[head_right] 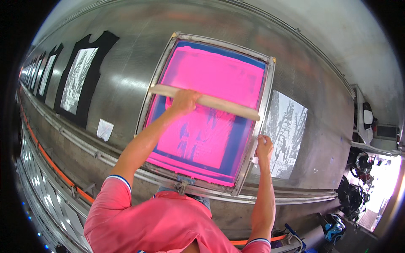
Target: The person pours pink ink onto a screen printing frame and uses a squeegee to spread the ink across the mesh. They then pull the squeegee down over a black t-shirt on a conveyor belt to print a design. The person repeats this process on subsequent shirts moving along the line.
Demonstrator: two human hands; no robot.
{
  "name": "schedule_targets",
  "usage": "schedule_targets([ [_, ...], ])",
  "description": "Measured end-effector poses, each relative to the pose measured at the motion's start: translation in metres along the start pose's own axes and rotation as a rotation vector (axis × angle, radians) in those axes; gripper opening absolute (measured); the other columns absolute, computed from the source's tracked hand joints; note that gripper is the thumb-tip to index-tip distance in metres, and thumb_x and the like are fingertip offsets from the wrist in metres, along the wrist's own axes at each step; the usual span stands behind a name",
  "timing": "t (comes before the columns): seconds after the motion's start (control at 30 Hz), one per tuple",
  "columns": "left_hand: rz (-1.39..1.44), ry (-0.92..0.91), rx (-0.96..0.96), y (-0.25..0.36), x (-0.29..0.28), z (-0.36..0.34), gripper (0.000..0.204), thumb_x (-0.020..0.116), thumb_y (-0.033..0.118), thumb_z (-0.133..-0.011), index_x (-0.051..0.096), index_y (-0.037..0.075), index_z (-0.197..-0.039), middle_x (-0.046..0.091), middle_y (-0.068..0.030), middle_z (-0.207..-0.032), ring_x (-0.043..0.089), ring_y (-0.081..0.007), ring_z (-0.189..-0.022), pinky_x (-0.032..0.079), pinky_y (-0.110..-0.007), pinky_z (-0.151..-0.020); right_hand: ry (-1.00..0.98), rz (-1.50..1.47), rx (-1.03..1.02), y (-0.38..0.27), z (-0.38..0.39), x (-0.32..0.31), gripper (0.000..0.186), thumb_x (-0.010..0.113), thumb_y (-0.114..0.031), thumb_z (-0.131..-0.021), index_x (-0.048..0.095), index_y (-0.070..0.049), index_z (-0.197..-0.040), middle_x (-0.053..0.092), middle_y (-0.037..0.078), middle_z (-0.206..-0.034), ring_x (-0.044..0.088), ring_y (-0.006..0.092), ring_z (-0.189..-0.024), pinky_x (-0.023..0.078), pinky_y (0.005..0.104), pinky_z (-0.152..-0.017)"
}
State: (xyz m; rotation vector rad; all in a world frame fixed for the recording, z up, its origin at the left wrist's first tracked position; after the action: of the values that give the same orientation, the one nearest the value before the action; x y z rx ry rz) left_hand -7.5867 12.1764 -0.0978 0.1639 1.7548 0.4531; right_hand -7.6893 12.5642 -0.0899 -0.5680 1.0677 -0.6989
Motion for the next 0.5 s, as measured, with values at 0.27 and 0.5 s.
schedule_targets([
  [0.27,0.042,0.085,-0.003,0.084,-0.018,0.244,0.036,0.060,0.003,-0.074,0.065,0.000,-0.110,0.067,-0.0154,-0.116,0.064,-0.0324,-0.111,0.051,-0.044,-0.093,0.044,0.064,-0.057,-0.001,-0.008,0.004,0.045,0.064,-0.040,-0.093,0.068,0.002,-0.110,0.060,0.012,-0.061,0.056,0.0172,-0.045,0.041,0.0345,-0.043],
  [0.5,-0.008,0.071,0.057,0.121,-0.037,0.336,0.047,0.066,0.008,-0.074,0.064,0.003,-0.122,0.065,-0.0134,-0.127,0.061,-0.0309,-0.120,0.046,-0.044,-0.103,0.317,0.084,-0.208,0.020,-0.015,-0.010,0.036,0.063,-0.033,-0.092,0.071,0.002,-0.097,0.057,0.009,-0.065,0.054,0.0172,-0.055,0.042,0.0363,-0.051],
])
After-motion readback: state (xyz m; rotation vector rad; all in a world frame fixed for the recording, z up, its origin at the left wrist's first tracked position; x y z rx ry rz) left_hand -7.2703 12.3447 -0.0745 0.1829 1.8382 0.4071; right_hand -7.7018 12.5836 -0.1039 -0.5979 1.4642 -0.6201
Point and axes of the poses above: each hand's wrist, its own z-axis away from the middle knuckle, its own x-axis out of the palm, y = z × x, the point moved 7 cm from there along -z, towards the middle knuckle
